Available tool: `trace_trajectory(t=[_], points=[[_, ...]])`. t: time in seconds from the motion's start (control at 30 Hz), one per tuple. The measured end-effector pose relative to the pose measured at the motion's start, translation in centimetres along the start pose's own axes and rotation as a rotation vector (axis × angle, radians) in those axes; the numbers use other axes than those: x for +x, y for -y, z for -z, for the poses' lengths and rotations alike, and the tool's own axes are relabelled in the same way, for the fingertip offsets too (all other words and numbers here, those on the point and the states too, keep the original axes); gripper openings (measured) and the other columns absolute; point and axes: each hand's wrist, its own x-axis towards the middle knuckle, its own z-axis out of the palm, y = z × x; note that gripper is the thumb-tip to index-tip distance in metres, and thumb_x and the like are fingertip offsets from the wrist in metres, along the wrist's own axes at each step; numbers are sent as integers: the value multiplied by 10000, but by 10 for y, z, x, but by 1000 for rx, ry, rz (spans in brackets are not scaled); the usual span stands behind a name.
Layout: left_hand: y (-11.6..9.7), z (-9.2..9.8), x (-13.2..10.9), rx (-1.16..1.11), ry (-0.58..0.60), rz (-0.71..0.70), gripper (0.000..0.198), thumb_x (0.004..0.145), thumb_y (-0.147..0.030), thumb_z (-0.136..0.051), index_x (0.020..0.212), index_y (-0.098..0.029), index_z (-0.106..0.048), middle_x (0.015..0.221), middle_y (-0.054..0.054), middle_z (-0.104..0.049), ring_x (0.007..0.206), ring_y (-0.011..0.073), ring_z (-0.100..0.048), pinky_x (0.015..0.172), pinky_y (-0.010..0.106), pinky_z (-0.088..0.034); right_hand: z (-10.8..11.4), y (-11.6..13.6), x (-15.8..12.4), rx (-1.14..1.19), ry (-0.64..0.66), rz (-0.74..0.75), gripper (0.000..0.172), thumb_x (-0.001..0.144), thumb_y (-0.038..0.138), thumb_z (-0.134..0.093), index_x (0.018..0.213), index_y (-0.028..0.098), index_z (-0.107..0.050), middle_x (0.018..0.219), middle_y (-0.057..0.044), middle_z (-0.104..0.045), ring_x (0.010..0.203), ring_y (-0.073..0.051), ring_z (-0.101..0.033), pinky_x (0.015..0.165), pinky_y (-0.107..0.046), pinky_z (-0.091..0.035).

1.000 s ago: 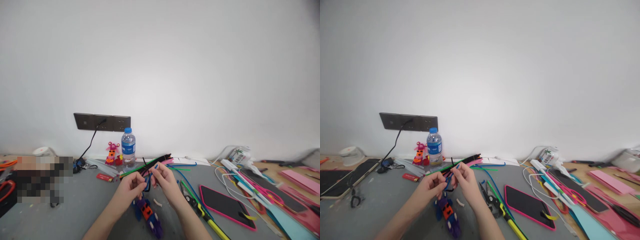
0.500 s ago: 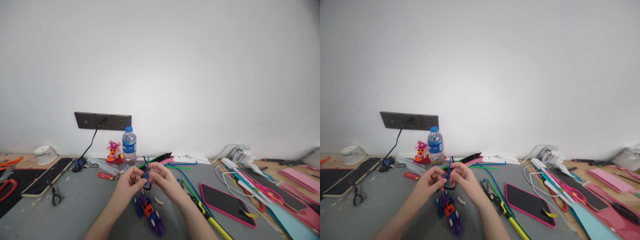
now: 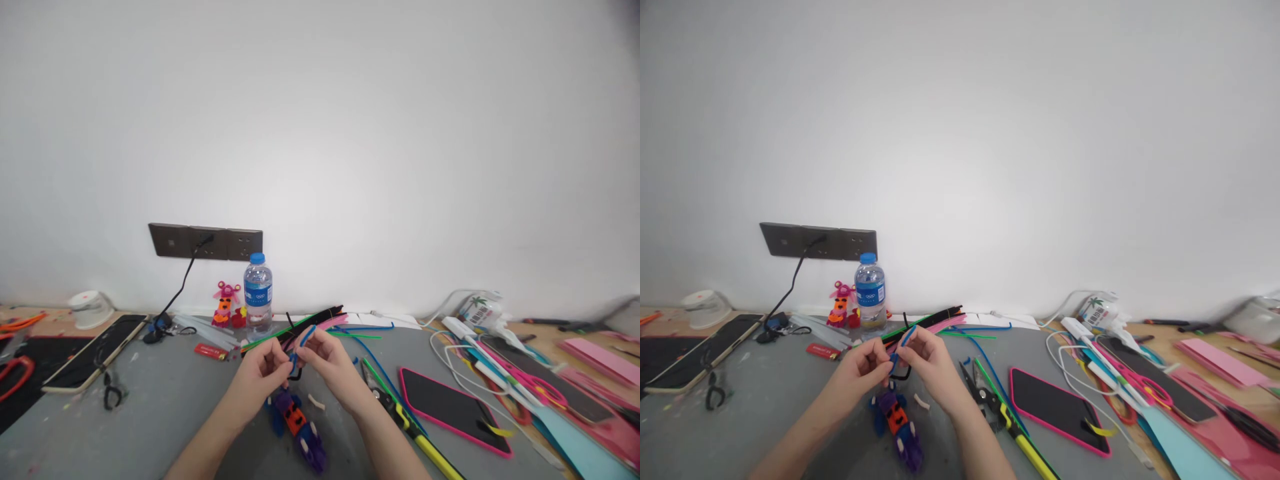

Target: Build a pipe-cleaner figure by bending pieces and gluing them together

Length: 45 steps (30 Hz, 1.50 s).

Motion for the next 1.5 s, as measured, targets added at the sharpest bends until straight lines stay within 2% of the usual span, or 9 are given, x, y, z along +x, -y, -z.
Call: trace_trajectory(t=[0.2,0.4,0.53,0.77,0.87,1.0,1.17,1.37,1.5], points=[[-3,0,-3,-114,-2,64,323,700,-353,-755,610,-192,-489,551,-51,-530,536,112,-497,545,210,-358,-3,2,1,-12,-35,2,303,803,474,-706,775,194,-597,682,13,-583,652,-154,-562,635,-268,-466],[5,-3,-2,-243,-23,151,309,706,-415,-770,692,-180,-569,593,-64,-509,486,79,-455,499,200,-369,-2,-2,1,70,-69,-10,293,792,454,-726,797,196,-587,694,24,-570,641,-139,-539,640,-258,-440],[6,-3,-2,-251,-68,125,343,682,-438,-792,658,-175,-574,565,-72,-482,467,68,-419,478,193,-380,-2,-3,1,110,-13,-73,299,767,437,-753,858,192,-608,705,30,-563,616,-127,-528,610,-251,-427],[4,-6,0,-239,-90,153,409,625,-517,-810,675,-155,-625,511,-65,-465,456,72,-392,441,188,-375,-4,-4,1,72,14,-123,337,749,470,-757,772,183,-582,641,38,-559,576,-114,-514,583,-237,-425],[6,-5,0,-222,-71,131,398,662,-517,-789,696,-157,-621,496,-74,-456,438,63,-373,430,178,-364,-5,-4,1,86,17,-122,330,737,448,-774,790,185,-581,669,42,-565,581,-106,-521,570,-224,-433],[11,-3,1,-163,-61,90,374,690,-487,-777,775,-158,-621,594,-37,-586,448,65,-422,423,174,-376,-4,-3,1,83,15,-143,336,718,429,-793,865,175,-629,755,17,-622,613,-110,-556,582,-227,-457],[9,-2,3,-161,-83,43,336,689,-444,-776,820,-176,-623,622,-30,-618,511,99,-495,452,184,-418,-2,-5,2,117,-7,-162,309,694,403,-816,758,164,-631,684,16,-642,585,-124,-595,582,-241,-465],[8,0,3,-16,-98,-4,231,656,-306,-779,824,-165,-707,627,-7,-643,592,141,-556,540,218,-460,-1,-12,4,178,-123,-109,300,674,387,-837,728,156,-654,620,17,-653,553,-111,-571,553,-221,-429],[16,2,3,108,-175,-82,157,686,-283,-742,797,-174,-757,648,19,-683,583,150,-568,546,230,-449,-1,-16,5,238,-122,-141,322,645,398,-856,720,150,-666,611,25,-647,527,-93,-547,547,-213,-417]])
